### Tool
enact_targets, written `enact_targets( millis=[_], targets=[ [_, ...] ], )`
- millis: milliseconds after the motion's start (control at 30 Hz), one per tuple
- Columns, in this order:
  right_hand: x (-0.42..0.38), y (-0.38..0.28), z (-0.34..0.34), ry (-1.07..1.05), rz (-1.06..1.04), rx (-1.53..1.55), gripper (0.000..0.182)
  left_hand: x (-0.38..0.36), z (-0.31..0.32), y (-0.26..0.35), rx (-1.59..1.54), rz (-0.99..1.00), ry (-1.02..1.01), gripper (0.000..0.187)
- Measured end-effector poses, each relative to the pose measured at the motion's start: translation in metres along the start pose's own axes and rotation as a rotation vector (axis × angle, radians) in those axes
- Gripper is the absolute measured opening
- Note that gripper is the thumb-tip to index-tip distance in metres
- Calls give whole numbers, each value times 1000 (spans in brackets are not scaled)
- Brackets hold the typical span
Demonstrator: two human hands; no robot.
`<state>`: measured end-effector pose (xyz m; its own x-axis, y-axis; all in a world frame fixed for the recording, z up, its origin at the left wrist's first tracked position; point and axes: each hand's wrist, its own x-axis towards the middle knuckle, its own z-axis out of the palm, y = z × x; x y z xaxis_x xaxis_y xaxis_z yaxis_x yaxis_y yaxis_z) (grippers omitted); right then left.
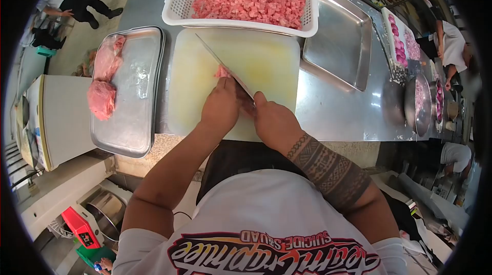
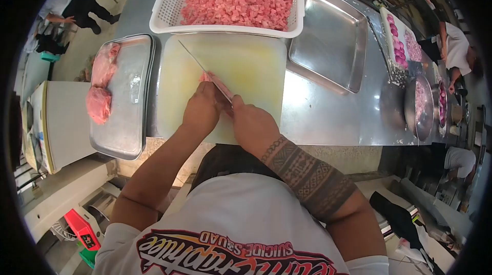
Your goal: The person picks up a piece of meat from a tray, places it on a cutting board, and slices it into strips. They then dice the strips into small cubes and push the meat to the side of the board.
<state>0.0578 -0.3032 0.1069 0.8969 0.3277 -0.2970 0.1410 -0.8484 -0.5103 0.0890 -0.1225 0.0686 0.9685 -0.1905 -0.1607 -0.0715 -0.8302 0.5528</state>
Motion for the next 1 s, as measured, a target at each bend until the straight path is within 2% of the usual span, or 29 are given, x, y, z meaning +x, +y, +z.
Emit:
enact_targets(
  millis=[100,200,300,400,500,600,633,700,767,900,1000],
  targets=[
    [-46,-14,-35,-43,14,-28,26,2,10,-7,-17,19,41,41],
    [-77,-11,-53,-269,181,-80,19,1,11,-10,-65,28,15,43],
    [-49,15,0,-32,24,-52,23,-1,10,-10,-79,42,25,42],
    [-6,11,14,15,-19,-46,25,-3,6,-8,-66,79,61,46],
    [-32,0,-10,31,-33,-25,25,-6,10,-11,-85,80,102,49],
    [-85,-4,-47,-126,102,-7,24,-7,12,-10,-100,79,125,47],
    [-86,9,-35,-102,93,-21,24,-7,13,-10,-113,94,147,47],
    [-86,40,6,-52,75,-44,25,-9,16,-11,-137,125,189,46],
    [-65,45,10,-5,34,-47,23,-7,20,-16,-139,138,197,47],
    [-19,67,-19,-31,-16,79,23,-10,16,-15,-100,103,160,48],
    [-31,68,-41,35,-30,193,24,-15,10,-13,87,237,270,46]
  ],
)
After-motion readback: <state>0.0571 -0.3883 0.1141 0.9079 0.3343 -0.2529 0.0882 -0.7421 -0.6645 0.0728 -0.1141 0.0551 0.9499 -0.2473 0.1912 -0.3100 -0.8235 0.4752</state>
